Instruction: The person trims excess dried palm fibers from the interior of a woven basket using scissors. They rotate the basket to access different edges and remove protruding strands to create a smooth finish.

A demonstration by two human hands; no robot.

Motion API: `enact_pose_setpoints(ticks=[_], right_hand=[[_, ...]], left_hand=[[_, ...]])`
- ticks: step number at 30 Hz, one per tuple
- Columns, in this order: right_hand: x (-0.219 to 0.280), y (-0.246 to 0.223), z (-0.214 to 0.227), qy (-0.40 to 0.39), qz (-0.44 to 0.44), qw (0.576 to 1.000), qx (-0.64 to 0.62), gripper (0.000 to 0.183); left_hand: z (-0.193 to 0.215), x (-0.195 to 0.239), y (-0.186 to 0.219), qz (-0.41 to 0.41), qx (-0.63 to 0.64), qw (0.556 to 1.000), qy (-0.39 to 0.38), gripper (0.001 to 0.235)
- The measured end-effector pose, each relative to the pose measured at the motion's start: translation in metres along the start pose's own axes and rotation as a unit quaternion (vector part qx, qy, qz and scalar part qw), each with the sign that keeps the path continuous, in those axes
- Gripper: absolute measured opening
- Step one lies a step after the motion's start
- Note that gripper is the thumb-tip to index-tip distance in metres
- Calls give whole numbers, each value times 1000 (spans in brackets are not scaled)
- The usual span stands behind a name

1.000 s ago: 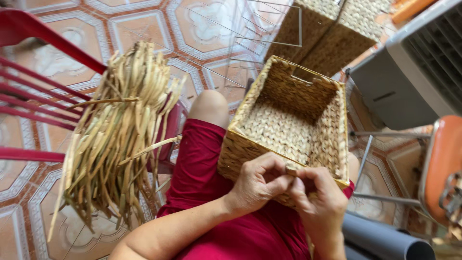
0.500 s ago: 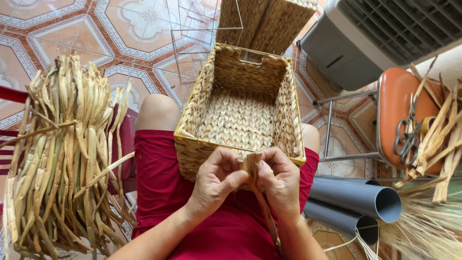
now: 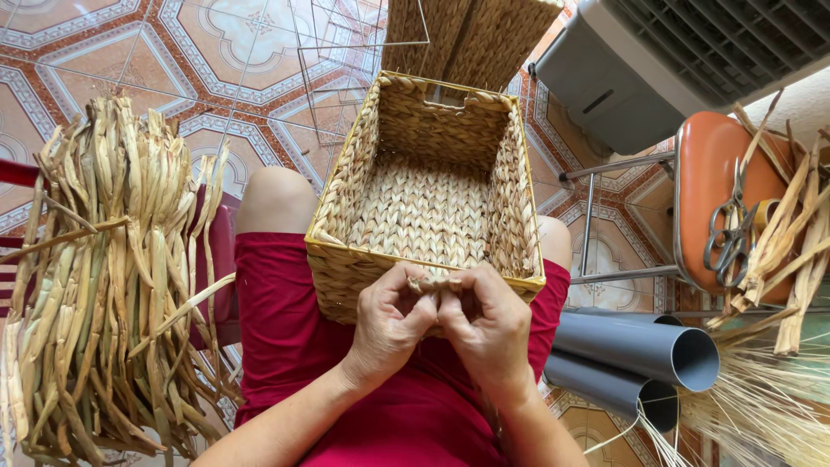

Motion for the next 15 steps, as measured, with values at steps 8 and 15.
enact_pose_setpoints(ticks=[8, 15], right_hand=[[7, 23, 4, 29, -140, 962, -234, 8], [6, 80, 82, 196, -132, 837, -494, 13]], left_hand=[[8, 10, 25, -208, 27, 968, -141, 6], [80, 4, 23, 21, 411, 911, 36, 12]])
Point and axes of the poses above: each hand's wrist, its own x-axis away from the middle knuckle, its own z-axis out of the back of the hand, y = z × x, the point moved 2 cm from there along -x, towards the middle knuckle
